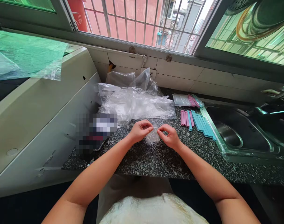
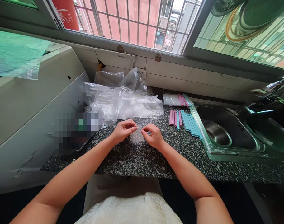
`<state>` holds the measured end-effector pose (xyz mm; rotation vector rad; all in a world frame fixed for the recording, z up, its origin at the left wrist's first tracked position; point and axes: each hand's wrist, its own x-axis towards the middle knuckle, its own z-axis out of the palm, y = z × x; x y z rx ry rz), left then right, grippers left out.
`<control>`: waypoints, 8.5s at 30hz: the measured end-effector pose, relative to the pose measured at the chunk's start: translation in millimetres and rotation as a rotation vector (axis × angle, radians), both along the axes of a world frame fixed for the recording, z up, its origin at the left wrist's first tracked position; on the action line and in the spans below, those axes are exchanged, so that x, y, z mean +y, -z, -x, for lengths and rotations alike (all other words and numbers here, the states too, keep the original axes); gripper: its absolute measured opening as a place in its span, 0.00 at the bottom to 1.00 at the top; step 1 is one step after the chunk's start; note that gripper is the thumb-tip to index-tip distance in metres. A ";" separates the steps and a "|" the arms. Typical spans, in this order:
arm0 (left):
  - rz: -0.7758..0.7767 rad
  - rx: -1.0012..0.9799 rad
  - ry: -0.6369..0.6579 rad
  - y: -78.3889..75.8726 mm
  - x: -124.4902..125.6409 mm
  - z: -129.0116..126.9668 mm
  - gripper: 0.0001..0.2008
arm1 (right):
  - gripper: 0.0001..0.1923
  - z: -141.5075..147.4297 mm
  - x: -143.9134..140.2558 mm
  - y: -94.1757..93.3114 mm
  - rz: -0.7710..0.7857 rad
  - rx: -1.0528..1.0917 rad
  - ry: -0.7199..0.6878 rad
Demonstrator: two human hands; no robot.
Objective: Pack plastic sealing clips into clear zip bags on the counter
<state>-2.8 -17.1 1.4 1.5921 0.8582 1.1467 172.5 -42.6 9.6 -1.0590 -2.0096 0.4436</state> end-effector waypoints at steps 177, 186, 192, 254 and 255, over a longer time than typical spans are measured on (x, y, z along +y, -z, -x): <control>-0.021 0.083 -0.039 -1.5 0.5 3.4 0.11 | 0.09 -4.2 -1.1 -4.3 0.011 0.007 0.041; -0.040 0.115 -0.012 -2.2 0.1 5.6 0.10 | 0.09 -5.0 -1.6 -4.6 0.025 -0.016 0.007; -0.070 0.188 0.050 -3.8 -2.1 3.9 0.08 | 0.06 -6.0 -1.3 -3.5 0.049 0.029 0.033; -0.053 0.190 0.017 -0.6 -1.0 2.6 0.08 | 0.08 -7.4 -0.9 -3.5 -0.020 0.045 0.095; -0.064 0.196 0.015 -1.2 -1.3 2.7 0.08 | 0.08 -7.4 -0.9 -3.3 -0.019 0.044 0.095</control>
